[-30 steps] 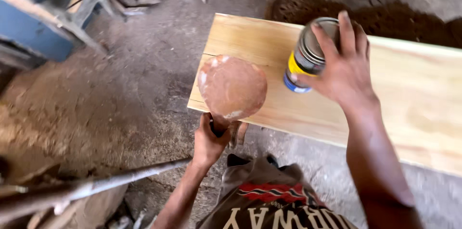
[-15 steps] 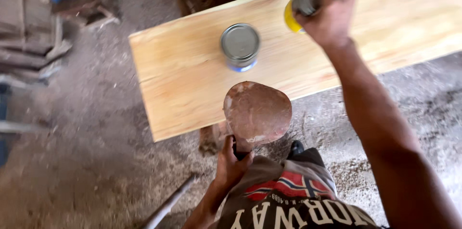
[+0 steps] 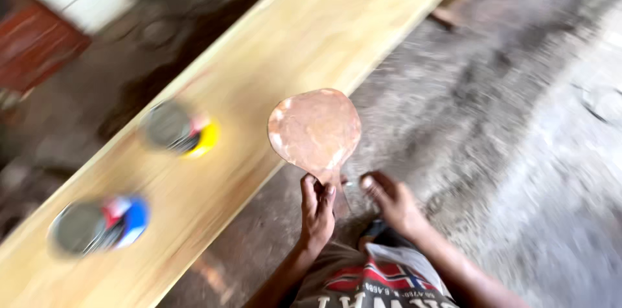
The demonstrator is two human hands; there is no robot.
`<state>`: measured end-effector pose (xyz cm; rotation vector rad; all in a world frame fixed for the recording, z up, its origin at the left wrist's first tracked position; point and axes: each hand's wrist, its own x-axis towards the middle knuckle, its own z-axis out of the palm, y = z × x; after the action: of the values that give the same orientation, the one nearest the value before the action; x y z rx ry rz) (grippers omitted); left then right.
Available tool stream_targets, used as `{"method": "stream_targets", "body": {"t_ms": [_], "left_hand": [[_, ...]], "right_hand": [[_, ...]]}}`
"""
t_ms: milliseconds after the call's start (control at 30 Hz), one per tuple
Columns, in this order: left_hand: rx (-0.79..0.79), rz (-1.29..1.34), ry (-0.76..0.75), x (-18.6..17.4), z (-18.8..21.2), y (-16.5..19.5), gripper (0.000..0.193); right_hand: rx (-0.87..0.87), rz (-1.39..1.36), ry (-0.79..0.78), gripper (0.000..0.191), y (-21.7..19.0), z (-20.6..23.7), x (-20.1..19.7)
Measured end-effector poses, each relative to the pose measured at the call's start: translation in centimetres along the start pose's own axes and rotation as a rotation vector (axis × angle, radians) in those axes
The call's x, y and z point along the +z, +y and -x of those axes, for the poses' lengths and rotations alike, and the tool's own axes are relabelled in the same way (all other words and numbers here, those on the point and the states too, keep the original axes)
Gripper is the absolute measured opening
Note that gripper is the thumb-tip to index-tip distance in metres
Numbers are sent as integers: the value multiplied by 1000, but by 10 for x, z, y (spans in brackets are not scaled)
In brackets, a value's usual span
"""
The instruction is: The person carries a wooden board across the workshop, then uses a knife to scoop pink wood filler from a can onto a wooden paddle-shaped object and spreads it. They then scoop white filler from a second can, mix it with the pink filler on the paddle, and finally carry the cans to a shelf and place them there.
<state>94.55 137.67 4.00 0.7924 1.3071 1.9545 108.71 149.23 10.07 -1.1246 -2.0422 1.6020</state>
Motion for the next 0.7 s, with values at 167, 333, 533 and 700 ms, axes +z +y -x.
{"method": "stream_targets", "body": {"t_ms": [167, 333, 533, 700], "left_hand": [[-413, 340, -286, 205, -48, -77, 28], [-660, 349, -648, 360, -87, -122, 33], [-803, 304, -671, 523, -144, -231, 22], [-1071, 228, -661, 691, -170, -346, 28]], "right_hand": [[206, -178, 146, 40, 68, 15, -150], [67, -530, 375, 31, 121, 39, -294], [206, -469, 559, 18, 202, 50, -461], [486, -415, 683, 28, 281, 24, -618]]}}
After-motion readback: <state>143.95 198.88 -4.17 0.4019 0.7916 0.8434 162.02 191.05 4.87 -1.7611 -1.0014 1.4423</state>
